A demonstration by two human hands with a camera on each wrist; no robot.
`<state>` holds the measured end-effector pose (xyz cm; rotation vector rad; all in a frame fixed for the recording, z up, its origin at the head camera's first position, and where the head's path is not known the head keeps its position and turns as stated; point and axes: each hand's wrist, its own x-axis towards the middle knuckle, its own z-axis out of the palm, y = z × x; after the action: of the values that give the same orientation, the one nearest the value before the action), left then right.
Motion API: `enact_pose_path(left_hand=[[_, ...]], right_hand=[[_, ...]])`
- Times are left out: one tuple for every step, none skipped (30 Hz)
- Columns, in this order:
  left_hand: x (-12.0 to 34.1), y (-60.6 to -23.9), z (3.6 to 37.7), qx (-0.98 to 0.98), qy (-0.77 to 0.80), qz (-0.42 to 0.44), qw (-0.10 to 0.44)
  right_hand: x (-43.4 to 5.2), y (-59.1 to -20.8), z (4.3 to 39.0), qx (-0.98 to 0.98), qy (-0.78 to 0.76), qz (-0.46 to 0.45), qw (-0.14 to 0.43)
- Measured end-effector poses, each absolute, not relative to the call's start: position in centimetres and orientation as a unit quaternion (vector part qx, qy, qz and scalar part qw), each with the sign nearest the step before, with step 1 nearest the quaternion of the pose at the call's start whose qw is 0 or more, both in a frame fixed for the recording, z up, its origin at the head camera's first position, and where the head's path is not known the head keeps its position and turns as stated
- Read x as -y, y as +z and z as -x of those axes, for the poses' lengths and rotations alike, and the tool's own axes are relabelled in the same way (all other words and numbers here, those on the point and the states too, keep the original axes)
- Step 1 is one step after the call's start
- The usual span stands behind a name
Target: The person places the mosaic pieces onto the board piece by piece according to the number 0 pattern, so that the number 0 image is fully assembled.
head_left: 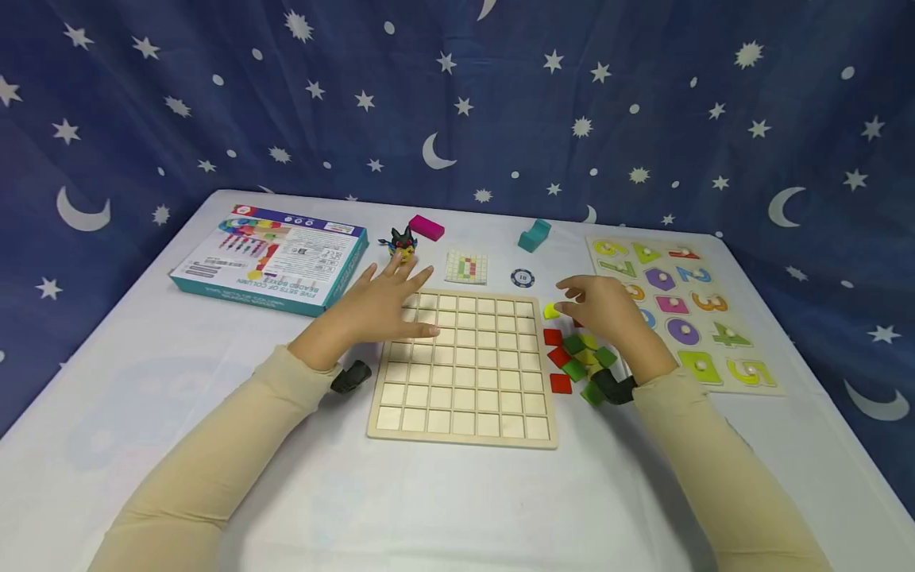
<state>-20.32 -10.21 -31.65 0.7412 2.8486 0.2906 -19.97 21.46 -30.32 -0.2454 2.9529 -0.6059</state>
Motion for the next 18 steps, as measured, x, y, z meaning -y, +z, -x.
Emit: enact_pose_path(left_hand=[[10.4,-31.9,20.4,-0.958,0.096,-0.252,0.099],[10.6,-32.2,20.5,-0.956,0.097,-0.254,0.107],[10.8,-32.5,20.6,-0.955,0.098,-0.255,0.114],[10.9,-32.8,20.7,-0.953,0.099,-0.258,0.122],[11.1,-33.1,20.8,-0.952,0.097,-0.26,0.127],[11.2,-33.5,20.9,-0.951,0.094,-0.264,0.132],[11.4,-33.8,21.0,-0.95,0.093,-0.265,0.139],[11.5,-34.0,21.1,-0.948,0.094,-0.267,0.144],[11.6,-34.2,21.2,-0.947,0.092,-0.269,0.148],[11.6,-34.4,21.2,-0.946,0.093,-0.271,0.151],[11.7,-34.5,21.3,-0.945,0.092,-0.275,0.152],[11.7,-34.6,21.2,-0.943,0.096,-0.278,0.155],[11.7,-34.6,21.2,-0.942,0.097,-0.281,0.159],[11.6,-34.5,21.2,-0.94,0.097,-0.286,0.161],[11.6,-34.5,21.2,-0.937,0.097,-0.292,0.165],[11.5,-34.5,21.1,-0.934,0.098,-0.298,0.17],[11.4,-34.4,21.0,-0.931,0.1,-0.304,0.176],[11.3,-34.4,21.0,-0.928,0.102,-0.307,0.185]], right_hand=[[-21.6,-30.5,20.3,-0.974,-0.203,0.081,0.067],[-21.7,-30.8,20.7,-0.971,-0.209,0.081,0.078],[-21.8,-31.0,21.0,-0.969,-0.214,0.082,0.088],[-21.9,-31.3,21.4,-0.967,-0.219,0.08,0.101],[-22.0,-31.5,21.7,-0.965,-0.222,0.078,0.113],[-22.0,-31.8,22.0,-0.964,-0.224,0.076,0.124],[-22.0,-32.0,22.3,-0.962,-0.226,0.074,0.136],[-22.1,-32.2,22.6,-0.96,-0.226,0.072,0.145],[-22.0,-32.4,22.8,-0.96,-0.224,0.071,0.152],[-22.0,-32.6,23.1,-0.96,-0.221,0.069,0.157],[-22.0,-32.7,23.3,-0.96,-0.217,0.071,0.161],[-21.9,-32.8,23.5,-0.96,-0.214,0.072,0.164],[-21.9,-33.0,23.7,-0.96,-0.211,0.074,0.167],[-21.8,-33.0,23.9,-0.961,-0.207,0.077,0.17],[-21.8,-33.1,24.1,-0.961,-0.204,0.079,0.172],[-21.8,-33.2,24.3,-0.961,-0.2,0.082,0.175],[-21.7,-33.3,24.5,-0.961,-0.196,0.086,0.176],[-21.7,-33.3,24.6,-0.961,-0.191,0.09,0.177]])
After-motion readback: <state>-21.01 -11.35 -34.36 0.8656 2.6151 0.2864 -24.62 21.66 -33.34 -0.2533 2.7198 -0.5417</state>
